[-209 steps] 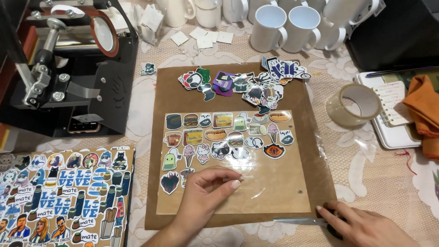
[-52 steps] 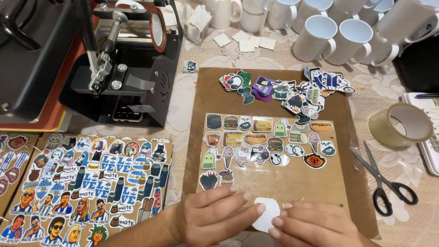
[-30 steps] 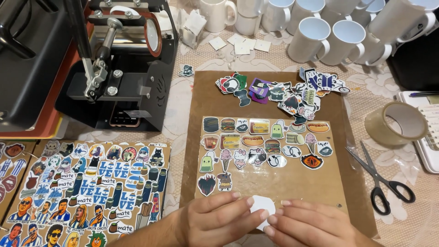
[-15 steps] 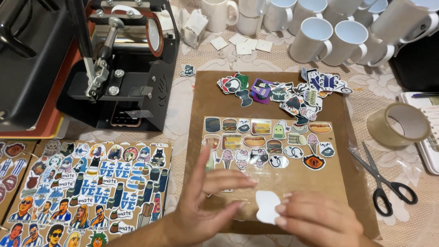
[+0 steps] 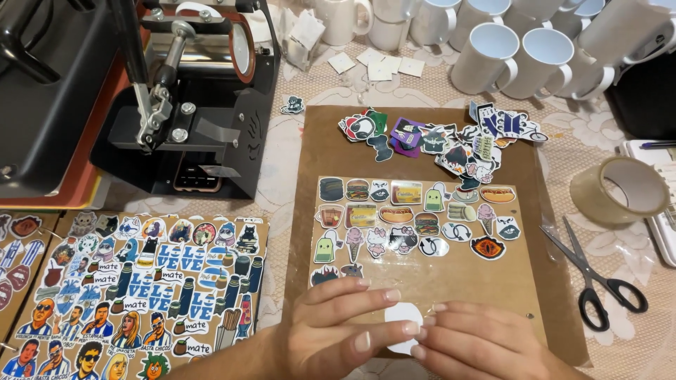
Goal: Peeling the adhesive backing from small stickers and applying them to a surface.
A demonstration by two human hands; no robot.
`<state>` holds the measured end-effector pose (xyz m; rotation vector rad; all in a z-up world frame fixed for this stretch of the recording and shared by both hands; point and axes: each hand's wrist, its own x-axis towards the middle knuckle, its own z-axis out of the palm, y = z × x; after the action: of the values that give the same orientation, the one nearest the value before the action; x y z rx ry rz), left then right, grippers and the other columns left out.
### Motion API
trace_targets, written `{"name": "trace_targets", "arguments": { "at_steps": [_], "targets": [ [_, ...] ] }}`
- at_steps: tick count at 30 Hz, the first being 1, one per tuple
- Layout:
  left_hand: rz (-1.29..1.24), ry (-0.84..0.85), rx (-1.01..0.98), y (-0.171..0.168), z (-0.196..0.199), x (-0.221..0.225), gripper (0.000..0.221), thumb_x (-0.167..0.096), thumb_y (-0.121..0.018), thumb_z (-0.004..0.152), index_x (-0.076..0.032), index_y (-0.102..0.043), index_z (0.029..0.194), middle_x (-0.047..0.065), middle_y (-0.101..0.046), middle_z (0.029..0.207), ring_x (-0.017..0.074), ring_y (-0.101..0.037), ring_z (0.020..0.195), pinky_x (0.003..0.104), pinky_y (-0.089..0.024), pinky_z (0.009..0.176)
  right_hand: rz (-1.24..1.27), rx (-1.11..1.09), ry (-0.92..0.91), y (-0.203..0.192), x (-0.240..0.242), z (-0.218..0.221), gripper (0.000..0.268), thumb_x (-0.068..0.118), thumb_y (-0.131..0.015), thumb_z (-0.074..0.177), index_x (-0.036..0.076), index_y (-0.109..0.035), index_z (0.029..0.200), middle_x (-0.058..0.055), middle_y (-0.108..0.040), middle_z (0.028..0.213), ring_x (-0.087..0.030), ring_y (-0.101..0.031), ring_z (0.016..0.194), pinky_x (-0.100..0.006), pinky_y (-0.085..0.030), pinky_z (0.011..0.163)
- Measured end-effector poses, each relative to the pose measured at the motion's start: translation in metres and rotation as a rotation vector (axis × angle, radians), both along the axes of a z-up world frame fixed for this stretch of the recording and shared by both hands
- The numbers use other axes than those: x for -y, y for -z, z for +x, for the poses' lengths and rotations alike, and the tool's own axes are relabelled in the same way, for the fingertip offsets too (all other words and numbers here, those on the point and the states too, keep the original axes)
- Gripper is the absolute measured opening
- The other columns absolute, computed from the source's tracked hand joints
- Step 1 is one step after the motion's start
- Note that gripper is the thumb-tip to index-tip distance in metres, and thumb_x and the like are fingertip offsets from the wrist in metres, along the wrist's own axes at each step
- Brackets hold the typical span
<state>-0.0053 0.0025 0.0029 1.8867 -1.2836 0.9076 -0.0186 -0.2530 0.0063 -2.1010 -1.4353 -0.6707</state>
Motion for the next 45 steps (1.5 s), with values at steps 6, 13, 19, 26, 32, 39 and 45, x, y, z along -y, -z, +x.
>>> {"name": "trace_targets", "arguments": {
  "at_steps": [6,13,19,26,32,39,45],
  "targets": [
    [-0.013,-0.027,0.024,-0.001,0.001,0.005,0.022,-0.013,-0.05,0.106,-0.009,-0.07,0.112,-0.003,-0.081,0.103,0.0164,-0.077,0.105,0.028,-0.055,0.094,0.019,0.003,0.03,0.004,0.0,-0.005,0.016,0.017,-0.075,0.089,0.016,-0.075,0.105,0.002,-0.073,0.111,-0.011,-0.074,0.101,-0.033,-0.063,0.095],
    [-0.016,-0.01,0.04,0.008,0.001,0.006,0.018,-0.012,-0.053,0.105,-0.008,-0.067,0.114,-0.003,-0.081,0.105,0.0185,-0.078,0.105,0.03,-0.057,0.093,0.029,0.013,0.048,0.005,0.002,-0.006,0.016,0.018,-0.077,0.088,0.016,-0.075,0.104,0.003,-0.073,0.11,-0.01,-0.075,0.099,-0.033,-0.064,0.094],
    [-0.036,0.033,0.078,0.023,0.001,0.005,0.04,-0.012,-0.057,0.11,-0.005,-0.034,0.142,0.0,-0.078,0.121,0.0251,-0.08,0.112,0.035,-0.06,0.098,0.073,0.088,0.066,0.015,0.003,-0.004,0.015,0.02,-0.08,0.088,0.018,-0.076,0.102,0.004,-0.073,0.108,-0.008,-0.075,0.096,-0.028,-0.064,0.092],
    [-0.034,0.08,0.049,0.023,0.002,0.003,0.03,-0.014,-0.05,0.111,-0.006,-0.037,0.137,0.006,-0.079,0.118,0.0286,-0.08,0.112,0.037,-0.058,0.1,0.021,0.071,-0.001,0.017,0.007,0.0,0.017,0.02,-0.071,0.094,0.016,-0.07,0.11,-0.001,-0.074,0.113,-0.015,-0.075,0.1,-0.034,-0.064,0.093],
    [-0.046,0.025,-0.146,0.03,0.005,0.006,0.049,-0.005,-0.064,0.101,-0.007,-0.032,0.138,0.011,-0.066,0.132,0.0261,-0.068,0.126,0.038,-0.051,0.109,0.199,-0.039,0.025,0.025,-0.008,0.01,0.01,0.018,-0.064,0.092,0.011,-0.068,0.096,-0.003,-0.074,0.094,-0.018,-0.073,0.081,-0.03,-0.064,0.08],
    [0.118,0.053,-0.785,0.035,0.036,-0.02,0.115,-0.016,-0.077,0.091,-0.019,0.018,0.157,0.015,-0.059,0.147,0.0339,-0.048,0.144,0.056,-0.029,0.122,0.652,-0.867,0.447,0.026,-0.005,0.033,0.01,0.0,-0.08,0.074,0.003,-0.077,0.084,-0.012,-0.079,0.087,-0.018,-0.077,0.081,-0.025,-0.063,0.078],
    [0.379,0.025,-0.789,0.082,0.051,-0.03,0.109,-0.02,-0.075,0.092,-0.012,0.012,0.157,0.018,-0.068,0.134,0.0375,-0.055,0.133,0.052,-0.043,0.108,0.822,-1.748,0.416,0.057,-0.037,0.058,0.006,-0.01,-0.075,0.08,-0.011,-0.074,0.086,-0.023,-0.074,0.075,-0.028,-0.069,0.071,-0.04,-0.058,0.075]
  ]
}}
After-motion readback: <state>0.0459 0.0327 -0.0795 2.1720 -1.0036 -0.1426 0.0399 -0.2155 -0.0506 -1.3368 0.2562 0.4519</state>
